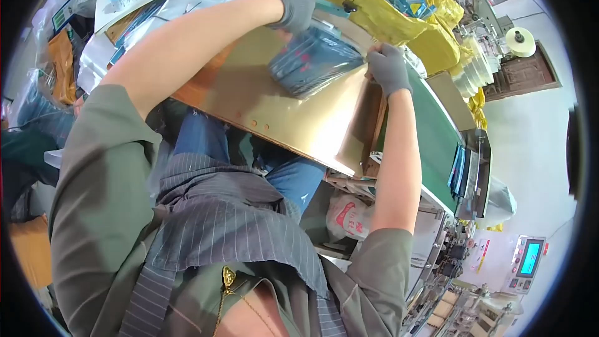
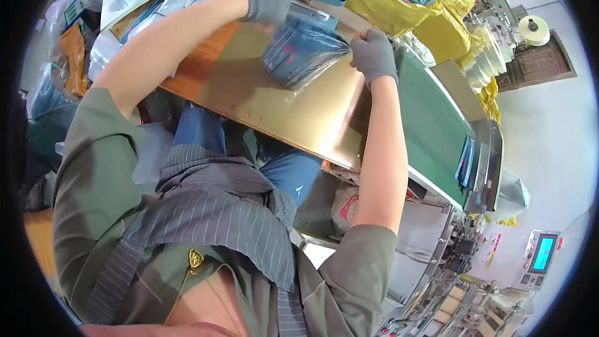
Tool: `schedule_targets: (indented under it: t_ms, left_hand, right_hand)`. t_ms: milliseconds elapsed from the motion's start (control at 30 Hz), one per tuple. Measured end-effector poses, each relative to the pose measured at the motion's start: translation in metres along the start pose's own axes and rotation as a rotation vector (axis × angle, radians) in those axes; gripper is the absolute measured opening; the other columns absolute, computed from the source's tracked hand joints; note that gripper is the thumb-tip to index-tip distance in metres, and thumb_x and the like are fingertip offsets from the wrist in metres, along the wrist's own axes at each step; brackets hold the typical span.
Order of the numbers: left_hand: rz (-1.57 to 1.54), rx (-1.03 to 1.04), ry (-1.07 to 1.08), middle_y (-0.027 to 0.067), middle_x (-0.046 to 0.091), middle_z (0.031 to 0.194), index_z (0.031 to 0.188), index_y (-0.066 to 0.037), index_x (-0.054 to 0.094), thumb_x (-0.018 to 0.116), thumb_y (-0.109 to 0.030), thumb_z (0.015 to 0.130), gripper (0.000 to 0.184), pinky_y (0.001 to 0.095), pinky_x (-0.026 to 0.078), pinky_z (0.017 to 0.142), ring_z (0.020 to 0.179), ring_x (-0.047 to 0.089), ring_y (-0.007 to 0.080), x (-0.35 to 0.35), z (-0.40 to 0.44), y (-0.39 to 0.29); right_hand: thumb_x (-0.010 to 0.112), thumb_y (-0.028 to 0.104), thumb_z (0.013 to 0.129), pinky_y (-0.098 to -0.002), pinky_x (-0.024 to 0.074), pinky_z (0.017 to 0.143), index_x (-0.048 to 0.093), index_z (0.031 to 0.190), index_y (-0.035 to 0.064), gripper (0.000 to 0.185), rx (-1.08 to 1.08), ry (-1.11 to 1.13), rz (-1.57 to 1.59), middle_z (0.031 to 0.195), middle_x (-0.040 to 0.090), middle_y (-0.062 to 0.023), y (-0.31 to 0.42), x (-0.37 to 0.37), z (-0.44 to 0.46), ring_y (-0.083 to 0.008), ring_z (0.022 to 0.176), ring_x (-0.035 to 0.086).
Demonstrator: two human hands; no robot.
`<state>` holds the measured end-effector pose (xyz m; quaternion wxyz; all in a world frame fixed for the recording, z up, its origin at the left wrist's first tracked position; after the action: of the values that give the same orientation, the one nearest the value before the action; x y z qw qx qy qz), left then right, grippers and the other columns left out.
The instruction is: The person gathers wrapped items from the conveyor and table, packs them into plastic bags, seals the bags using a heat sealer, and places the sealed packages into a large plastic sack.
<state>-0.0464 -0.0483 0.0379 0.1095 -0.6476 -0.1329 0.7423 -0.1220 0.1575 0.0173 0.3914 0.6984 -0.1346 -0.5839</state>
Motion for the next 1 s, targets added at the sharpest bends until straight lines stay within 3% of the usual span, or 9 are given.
schedule_targets:
  t_ms: [33,167,300,500,567,667,700,800,1000]
  left_hand:
    - [-0.007,-0.028,0.337,0.0069,0.061,0.057,0.066,-0.002,0.062,0.051,-0.015,0.078,0.022,0.0313,0.048,0.051,0.052,0.061,0.0161,0.010,-0.005,-0.003]
    - [-0.355,0.160,-0.080,0.0059,0.060,0.054,0.072,-0.001,0.060,0.047,-0.013,0.079,0.019,0.0290,0.049,0.052,0.048,0.058,0.0144,-0.019,-0.005,0.002]
    - [-0.331,0.140,0.148,0.0058,0.060,0.058,0.082,0.000,0.062,0.050,-0.017,0.083,0.021,0.0268,0.048,0.050,0.048,0.056,0.0101,-0.005,-0.019,-0.010]
    - [-0.696,0.190,0.106,0.0027,0.060,0.060,0.095,0.001,0.064,0.057,-0.020,0.084,0.025,0.0244,0.047,0.051,0.052,0.056,0.0084,-0.050,-0.056,-0.055]
    - [-0.746,0.171,0.068,0.0030,0.061,0.064,0.096,0.001,0.064,0.060,-0.020,0.083,0.025,0.0238,0.048,0.055,0.057,0.059,0.0085,-0.048,-0.052,-0.050]
    - [-0.648,0.462,-0.663,0.0062,0.063,0.071,0.092,0.001,0.064,0.072,-0.025,0.072,0.033,0.0279,0.047,0.066,0.067,0.060,0.0163,-0.078,-0.059,-0.021]
    - [-0.762,0.493,-0.507,0.0058,0.063,0.073,0.093,0.000,0.064,0.073,-0.025,0.071,0.035,0.0279,0.047,0.066,0.068,0.060,0.0152,-0.058,-0.051,-0.010]
    - [-1.017,-0.061,0.373,0.0051,0.064,0.078,0.095,-0.001,0.065,0.077,-0.027,0.068,0.040,0.0285,0.047,0.069,0.073,0.058,0.0123,0.078,-0.032,0.038]
    - [-1.264,-0.383,0.147,0.0052,0.065,0.083,0.097,0.001,0.066,0.079,-0.019,0.068,0.038,0.0275,0.048,0.071,0.077,0.060,0.0119,0.189,-0.006,0.108]
  right_hand:
    - [0.051,0.010,0.076,-0.0243,0.0457,0.054,0.060,0.078,0.0005,0.013,-0.005,-0.007,-0.004,0.062,0.056,-0.0064,0.003,-0.005,-0.003,-0.0112,0.056,0.056]
    - [0.050,0.010,0.078,-0.0230,0.0417,0.046,0.057,0.084,0.0031,0.011,-0.205,-0.213,0.364,0.061,0.054,-0.0036,0.008,-0.027,-0.022,-0.0110,0.051,0.054]
    - [0.055,0.015,0.081,-0.0234,0.0447,0.054,0.056,0.088,0.0045,0.013,0.057,0.173,0.212,0.067,0.056,-0.0020,-0.002,-0.015,-0.026,-0.0103,0.058,0.055]
    - [0.060,0.028,0.087,-0.0288,0.0445,0.060,0.055,0.101,0.0038,0.028,-0.903,-0.371,-0.456,0.068,0.056,-0.0100,0.063,0.006,-0.077,-0.0153,0.064,0.056]
    - [0.054,0.024,0.091,-0.0364,0.0425,0.048,0.053,0.078,0.0055,0.023,-0.874,-0.353,-0.336,0.059,0.053,-0.0145,0.059,0.018,-0.078,-0.0328,0.052,0.055]
    - [0.056,0.020,0.091,-0.0282,0.0406,0.051,0.061,0.080,0.0034,0.019,-0.641,-0.287,0.022,0.060,0.053,-0.0117,0.057,0.012,-0.055,-0.0137,0.050,0.044]
    - [0.056,0.020,0.091,-0.0282,0.0406,0.051,0.061,0.080,0.0034,0.019,-0.641,-0.279,0.024,0.060,0.053,-0.0117,0.059,0.017,-0.046,-0.0137,0.050,0.044]
    - [0.055,0.029,0.091,-0.0349,0.0459,0.056,0.057,0.079,0.0049,0.027,-0.732,-0.296,-0.607,0.064,0.060,-0.0132,0.056,0.060,0.004,-0.0274,0.055,0.057]
    - [0.050,0.054,0.085,-0.0397,0.0470,0.075,0.059,0.098,0.0005,0.056,-0.270,-0.550,-0.282,0.091,0.065,-0.0200,-0.014,0.059,0.159,-0.0388,0.091,0.060]
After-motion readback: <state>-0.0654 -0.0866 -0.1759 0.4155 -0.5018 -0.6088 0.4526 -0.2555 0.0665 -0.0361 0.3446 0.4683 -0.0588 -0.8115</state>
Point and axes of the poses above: each hand's wrist, its own z-axis towards the middle knuckle, its own x-axis out of the palm, y = z × x, the point moved 6 cm from there along z, towards the middle knuckle
